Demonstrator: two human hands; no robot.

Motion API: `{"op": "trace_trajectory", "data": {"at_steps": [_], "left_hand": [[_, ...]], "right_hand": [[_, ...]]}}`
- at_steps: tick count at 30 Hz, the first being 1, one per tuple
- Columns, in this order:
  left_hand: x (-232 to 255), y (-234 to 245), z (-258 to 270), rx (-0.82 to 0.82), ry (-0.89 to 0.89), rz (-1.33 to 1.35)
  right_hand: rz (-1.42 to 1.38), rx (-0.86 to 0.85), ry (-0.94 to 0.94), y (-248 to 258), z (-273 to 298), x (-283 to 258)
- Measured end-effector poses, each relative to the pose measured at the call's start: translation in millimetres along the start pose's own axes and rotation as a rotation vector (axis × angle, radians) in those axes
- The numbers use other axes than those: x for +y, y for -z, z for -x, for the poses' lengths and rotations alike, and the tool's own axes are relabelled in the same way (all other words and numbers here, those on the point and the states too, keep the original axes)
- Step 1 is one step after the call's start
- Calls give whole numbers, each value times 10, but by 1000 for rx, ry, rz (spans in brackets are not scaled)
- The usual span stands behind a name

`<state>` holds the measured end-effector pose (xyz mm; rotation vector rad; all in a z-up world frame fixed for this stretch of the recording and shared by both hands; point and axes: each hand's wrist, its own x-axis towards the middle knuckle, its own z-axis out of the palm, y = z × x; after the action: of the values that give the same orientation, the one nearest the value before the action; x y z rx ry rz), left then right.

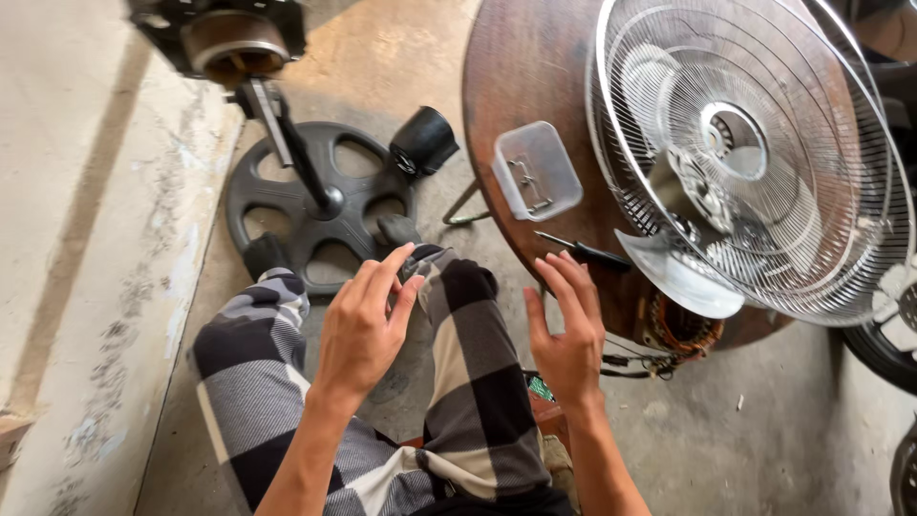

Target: The person disassembles an electric fan motor, removes the stator from the rotor, and reassembles the motor onto the fan stand. They use a screwdriver to remove and tighten screws, handling the motor housing, rotor, and stand components.

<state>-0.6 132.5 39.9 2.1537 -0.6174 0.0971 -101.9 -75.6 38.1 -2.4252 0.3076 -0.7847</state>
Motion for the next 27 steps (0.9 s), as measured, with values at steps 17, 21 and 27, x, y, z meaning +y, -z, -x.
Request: {"op": "trace_trajectory", "data": {"at_steps": [17,21,27], "left_hand": [[-243,371,-37,177,-17,82],[-57,-151,-47,89,-151,128],[254,-752,-147,-121,-206,145]], "right_hand": [[326,81,285,-413,-88,410],[168,56,240,-295,45,654],[226,48,169,-84,30,737]]}}
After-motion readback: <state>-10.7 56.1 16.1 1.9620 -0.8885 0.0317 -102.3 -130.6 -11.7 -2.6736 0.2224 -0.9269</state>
